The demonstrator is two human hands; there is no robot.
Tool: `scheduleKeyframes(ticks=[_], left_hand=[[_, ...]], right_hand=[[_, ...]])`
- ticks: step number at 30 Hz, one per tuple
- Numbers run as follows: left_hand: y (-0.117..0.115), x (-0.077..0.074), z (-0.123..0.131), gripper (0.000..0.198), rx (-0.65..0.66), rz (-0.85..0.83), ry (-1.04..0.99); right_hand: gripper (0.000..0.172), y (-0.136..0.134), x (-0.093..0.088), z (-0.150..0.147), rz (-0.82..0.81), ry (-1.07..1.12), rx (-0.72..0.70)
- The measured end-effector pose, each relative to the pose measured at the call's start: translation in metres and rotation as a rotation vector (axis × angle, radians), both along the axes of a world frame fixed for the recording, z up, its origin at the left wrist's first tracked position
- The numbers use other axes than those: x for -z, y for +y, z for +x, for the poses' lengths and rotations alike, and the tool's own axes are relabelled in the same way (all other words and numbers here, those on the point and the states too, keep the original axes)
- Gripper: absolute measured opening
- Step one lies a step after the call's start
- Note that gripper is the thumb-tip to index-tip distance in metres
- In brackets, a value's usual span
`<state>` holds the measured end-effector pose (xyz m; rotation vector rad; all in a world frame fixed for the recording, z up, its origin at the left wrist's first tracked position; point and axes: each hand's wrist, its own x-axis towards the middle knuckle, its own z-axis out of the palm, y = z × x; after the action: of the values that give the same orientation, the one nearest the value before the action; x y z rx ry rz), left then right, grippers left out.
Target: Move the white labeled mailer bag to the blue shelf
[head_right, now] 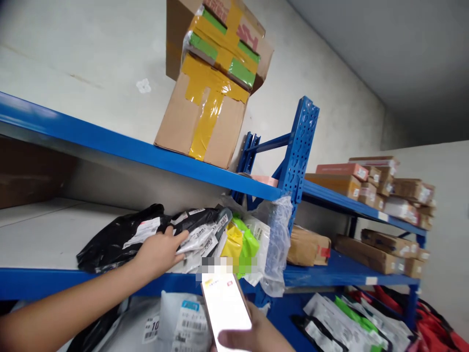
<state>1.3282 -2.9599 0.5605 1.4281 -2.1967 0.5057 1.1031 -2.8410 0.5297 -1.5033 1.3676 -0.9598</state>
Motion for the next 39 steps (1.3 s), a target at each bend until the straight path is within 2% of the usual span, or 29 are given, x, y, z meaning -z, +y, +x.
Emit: scheduleKeyframes(ticks=[4,8,10,15,20,23,27,30,32,34,37,39], left_hand=[[-0.005,-0.008,0.006,0.027,0.061,0.027,-0.066],[-0.007,-0.012,0.015,0.028,0.09,0.02,-0.082],[-0.008,-0.012,0.017,0.028,0.101,0.005,-0.078],[-0.013,-0.007,0.019,0.029,0.122,-0.031,-0.057],[-0.015,-0.005,0.021,0.032,0.133,-0.038,-0.049],[-0.015,-0.005,0.023,0.03,0.15,-0.045,-0.046],[-0.014,-0.006,0.024,0.029,0.163,-0.06,-0.042],[-0.013,-0.005,0.026,0.03,0.172,-0.061,-0.022],[-0.011,0.0,0.028,0.034,0.181,-0.058,0.008],[-0.008,0.007,0.028,0.047,0.194,-0.076,0.049],[0.002,0.02,0.018,0.068,0.153,-0.229,0.119],[0.008,0.026,0.004,0.066,0.116,-0.361,0.14]], right_hand=[[0.071,-0.014,-0.025,0.027,0.132,-0.098,-0.074],[0.079,-0.023,-0.047,0.042,0.15,-0.091,-0.166],[0.076,-0.029,-0.056,0.046,0.158,-0.077,-0.18],[0.057,-0.045,-0.068,0.05,0.174,-0.106,-0.106],[0.067,-0.05,-0.079,0.05,0.152,-0.121,-0.138],[0.077,-0.052,-0.091,0.049,0.142,-0.029,-0.15],[0.063,-0.058,-0.103,0.049,0.184,0.118,-0.155],[0.056,-0.054,-0.104,0.043,0.161,0.146,-0.155],[0.06,-0.042,-0.102,0.032,0.13,0.138,-0.107],[0.066,-0.025,-0.098,0.018,0.088,0.106,-0.043],[0.066,0.001,-0.087,-0.003,0.055,0.015,0.042],[0.062,0.012,-0.076,-0.012,0.066,-0.056,0.089]])
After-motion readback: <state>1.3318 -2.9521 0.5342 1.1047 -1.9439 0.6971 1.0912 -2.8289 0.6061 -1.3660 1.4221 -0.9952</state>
